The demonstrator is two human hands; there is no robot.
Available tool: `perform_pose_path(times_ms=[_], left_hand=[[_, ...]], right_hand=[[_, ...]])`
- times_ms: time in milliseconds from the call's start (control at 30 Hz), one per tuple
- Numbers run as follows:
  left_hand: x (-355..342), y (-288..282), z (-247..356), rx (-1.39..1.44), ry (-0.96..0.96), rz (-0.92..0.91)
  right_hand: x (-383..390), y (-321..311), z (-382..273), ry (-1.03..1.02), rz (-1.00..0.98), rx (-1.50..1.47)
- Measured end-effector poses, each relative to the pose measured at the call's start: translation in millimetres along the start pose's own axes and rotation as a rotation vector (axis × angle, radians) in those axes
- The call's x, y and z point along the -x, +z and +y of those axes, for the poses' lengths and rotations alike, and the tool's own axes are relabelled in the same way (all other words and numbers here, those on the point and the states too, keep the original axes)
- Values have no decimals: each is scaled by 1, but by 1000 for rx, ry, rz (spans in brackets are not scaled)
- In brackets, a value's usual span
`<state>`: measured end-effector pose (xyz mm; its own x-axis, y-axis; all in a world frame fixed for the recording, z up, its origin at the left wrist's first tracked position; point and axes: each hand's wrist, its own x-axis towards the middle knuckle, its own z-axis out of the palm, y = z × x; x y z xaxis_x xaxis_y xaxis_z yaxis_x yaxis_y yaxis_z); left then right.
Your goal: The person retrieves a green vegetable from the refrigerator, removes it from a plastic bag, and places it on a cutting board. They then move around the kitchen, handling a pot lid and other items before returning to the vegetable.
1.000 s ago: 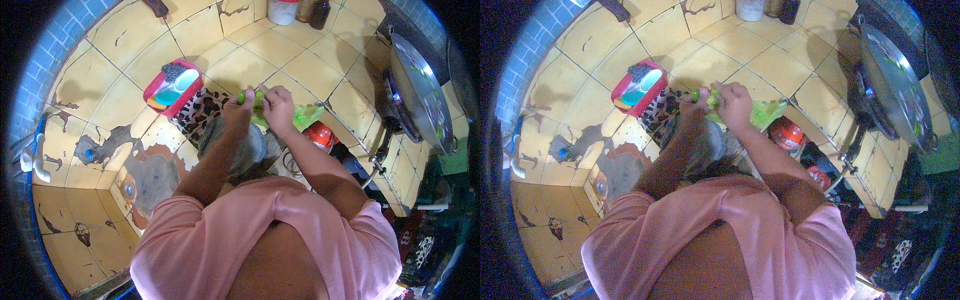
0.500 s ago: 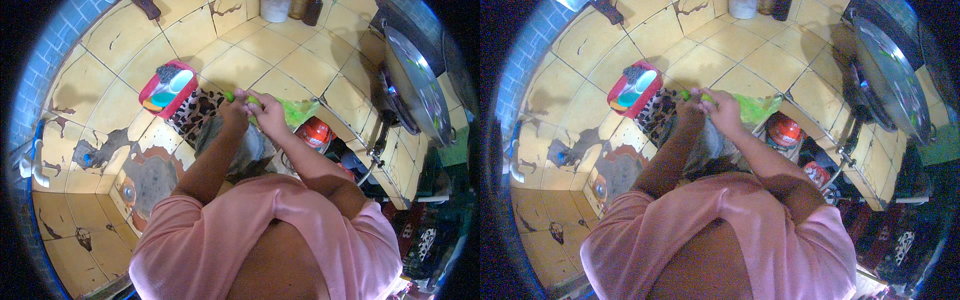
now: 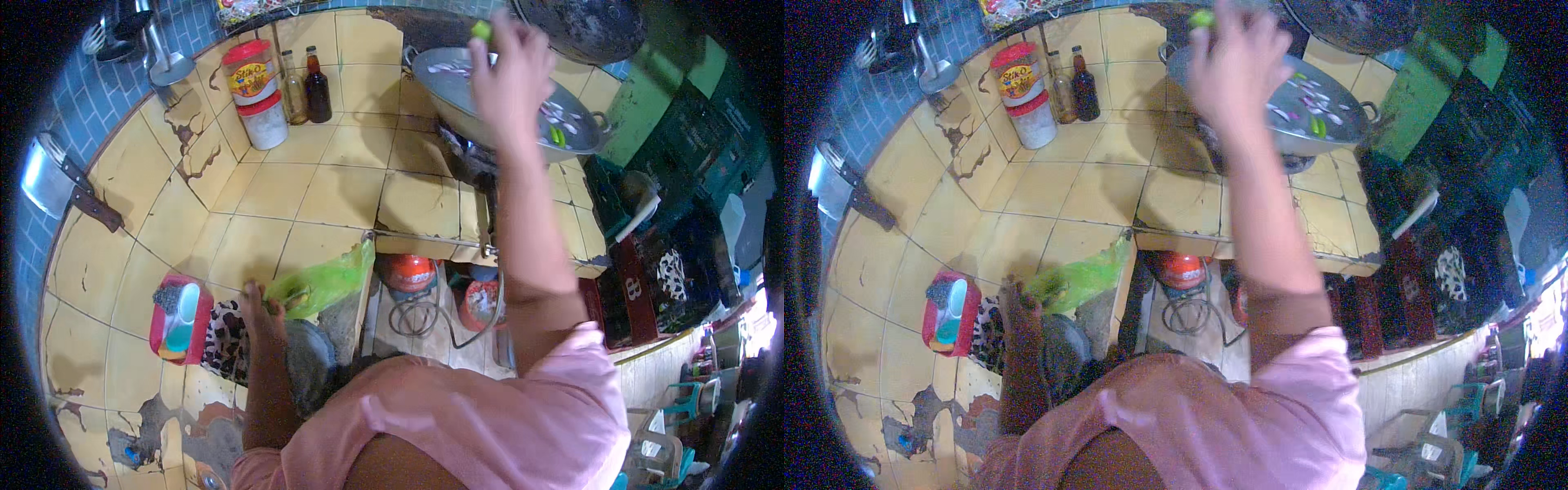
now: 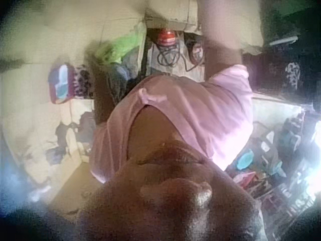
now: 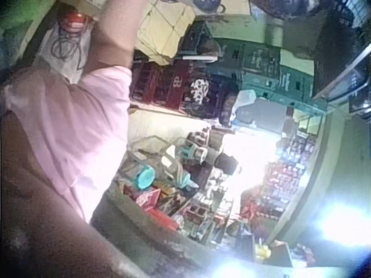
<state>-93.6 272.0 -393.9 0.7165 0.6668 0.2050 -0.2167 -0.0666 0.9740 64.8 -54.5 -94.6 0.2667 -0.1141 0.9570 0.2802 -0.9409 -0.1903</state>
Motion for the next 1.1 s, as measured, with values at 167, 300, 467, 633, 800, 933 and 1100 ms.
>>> perform_pose_path(times_ms=[167, 300, 467, 633, 800, 933, 1100], left_hand=[[-18, 61, 90, -24, -31, -196], [-36, 139, 154, -327, 864, -221], [-25, 266, 247, -136, 1037, -475], [-52, 375, 310, -347, 1111, -712], [-27, 347, 316, -676, 944, -740], [-52, 279, 292, -1092, 1178, -979], [-91, 131, 182, -1483, 1182, -1195]], right_hand=[[-52, -54, 25, -134, 139, -79], [10, -106, 16, -55, 357, -643], [147, -121, 33, 275, -180, -630], [234, -148, 42, 390, -761, -529], [266, -183, 79, 562, -573, -402], [267, -197, 105, 740, -541, -450], [278, -183, 113, 742, -625, -589]])
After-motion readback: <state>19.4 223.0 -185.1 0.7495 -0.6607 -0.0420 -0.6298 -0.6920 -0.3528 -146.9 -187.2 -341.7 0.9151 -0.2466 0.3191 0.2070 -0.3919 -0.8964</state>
